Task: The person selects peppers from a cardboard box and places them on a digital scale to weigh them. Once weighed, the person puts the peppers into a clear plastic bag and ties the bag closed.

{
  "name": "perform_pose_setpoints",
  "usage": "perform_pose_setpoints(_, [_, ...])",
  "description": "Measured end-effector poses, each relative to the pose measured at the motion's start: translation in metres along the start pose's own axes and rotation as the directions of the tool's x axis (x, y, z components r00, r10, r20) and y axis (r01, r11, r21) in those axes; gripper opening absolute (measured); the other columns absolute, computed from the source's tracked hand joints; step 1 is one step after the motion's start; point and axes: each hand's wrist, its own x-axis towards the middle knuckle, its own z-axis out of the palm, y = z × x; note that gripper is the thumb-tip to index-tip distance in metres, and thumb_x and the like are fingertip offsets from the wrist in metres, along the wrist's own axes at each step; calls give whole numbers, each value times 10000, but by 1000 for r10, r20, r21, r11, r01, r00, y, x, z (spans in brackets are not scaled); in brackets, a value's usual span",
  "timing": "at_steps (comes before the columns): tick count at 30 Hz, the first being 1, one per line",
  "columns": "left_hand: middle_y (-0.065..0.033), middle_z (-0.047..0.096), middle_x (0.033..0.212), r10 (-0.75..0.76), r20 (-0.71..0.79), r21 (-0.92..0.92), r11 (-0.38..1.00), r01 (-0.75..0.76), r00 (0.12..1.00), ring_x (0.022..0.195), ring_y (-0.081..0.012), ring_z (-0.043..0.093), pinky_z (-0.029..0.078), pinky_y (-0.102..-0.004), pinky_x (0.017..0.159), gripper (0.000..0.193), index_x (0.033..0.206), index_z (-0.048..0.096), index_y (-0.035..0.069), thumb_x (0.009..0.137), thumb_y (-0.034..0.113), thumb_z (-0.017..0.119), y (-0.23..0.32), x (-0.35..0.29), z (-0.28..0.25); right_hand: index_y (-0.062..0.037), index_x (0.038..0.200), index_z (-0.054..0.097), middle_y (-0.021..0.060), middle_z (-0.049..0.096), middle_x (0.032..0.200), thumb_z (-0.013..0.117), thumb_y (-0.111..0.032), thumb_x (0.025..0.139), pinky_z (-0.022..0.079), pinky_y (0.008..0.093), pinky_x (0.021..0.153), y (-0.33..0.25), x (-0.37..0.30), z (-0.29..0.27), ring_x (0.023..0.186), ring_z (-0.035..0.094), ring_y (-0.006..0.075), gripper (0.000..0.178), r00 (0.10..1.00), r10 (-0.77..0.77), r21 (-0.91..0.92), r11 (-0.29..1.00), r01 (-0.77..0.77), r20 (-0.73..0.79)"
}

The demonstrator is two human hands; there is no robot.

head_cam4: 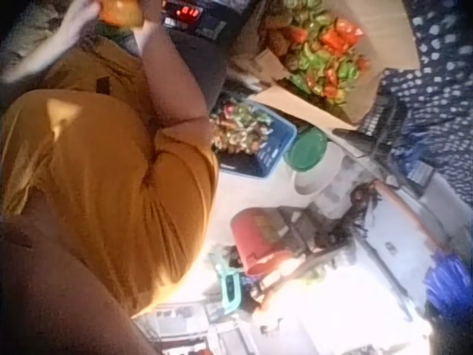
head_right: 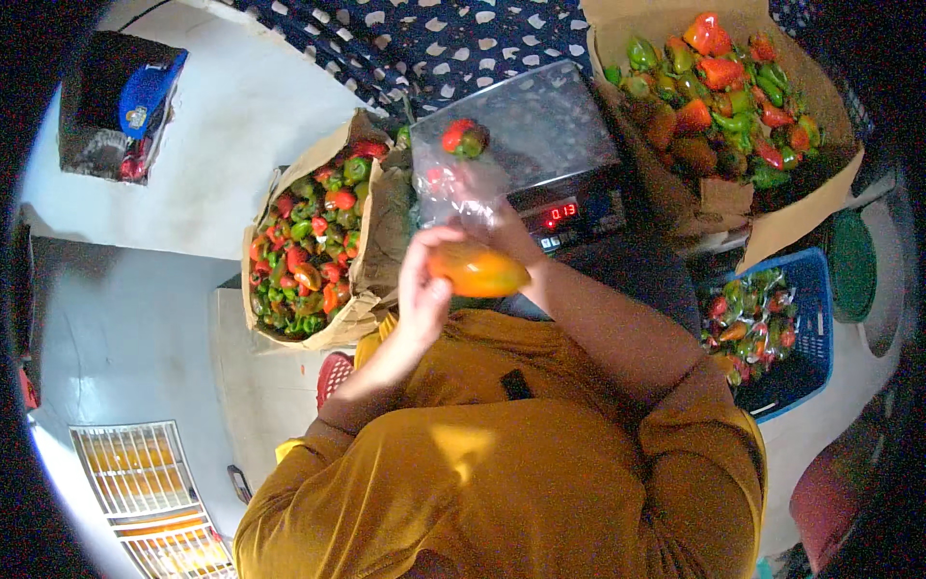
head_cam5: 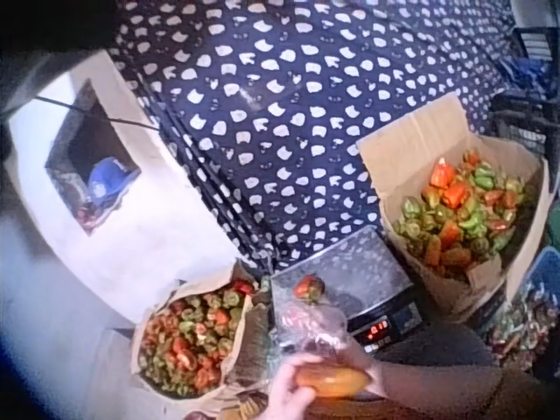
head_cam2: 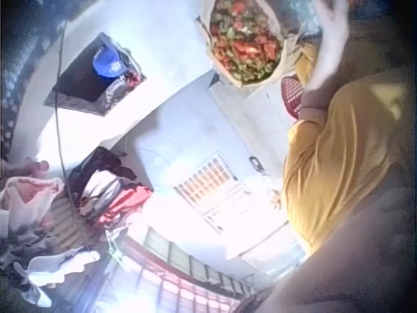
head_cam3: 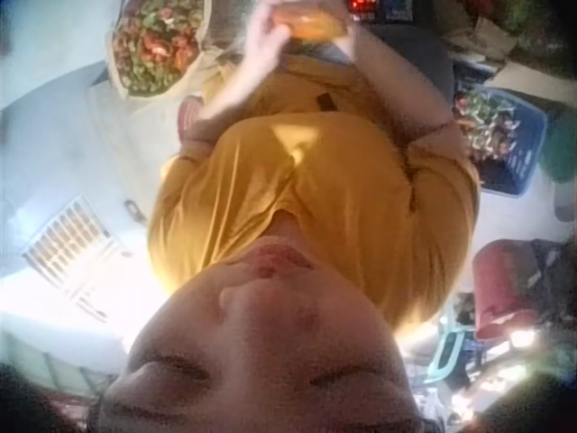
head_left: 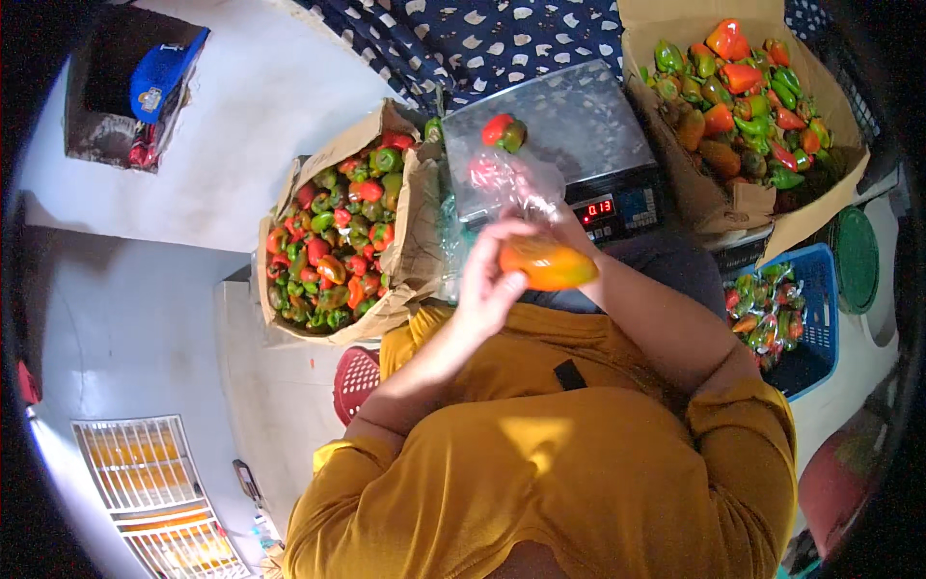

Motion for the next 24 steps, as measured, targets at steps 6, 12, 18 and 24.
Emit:
perform_pose_setpoints(6, [-69,522,1125,-73,246,53,997,62,967,1068,-158,487,364,-294,927,604,1200,473,-2,845,471,594,-3,0,2,-40,1156,558,62,624,1013,566,-160,900,503,267,705,12,12,-24,827,598,129,283,992,-97,-377,924,61,-78])
perform_pose_setpoints(12, [-167,586,1014,-228,205,-455,839,299,952,911,-239,601,487,-340,827,650,1136,480,-18,796,518,620,3,1,1,-20,1134,591,60,642,1025,544,-127,902,508,299,785,1,18,-20,874,631,165,260,991,-121,-48,992,118,-56])
perform_pose_setpoints(18, [-152,575,1066,-186,363,-571,730,376,913,980,-216,583,467,-328,870,619,1163,473,-23,817,468,623,0,0,7,-15,1211,561,75,621,1100,637,-83,859,497,302,840,-9,17,-2,929,619,160,367,900,-395,-494,829,262,-185])
perform_pose_setpoints(24, [-140,565,1083,-174,329,-565,752,341,928,1012,-218,564,442,-337,899,611,1173,467,-20,826,462,611,7,4,15,-56,1299,481,62,577,1193,665,-53,804,482,298,871,-18,13,-7,1031,578,143,527,974,-222,-429,875,223,52])
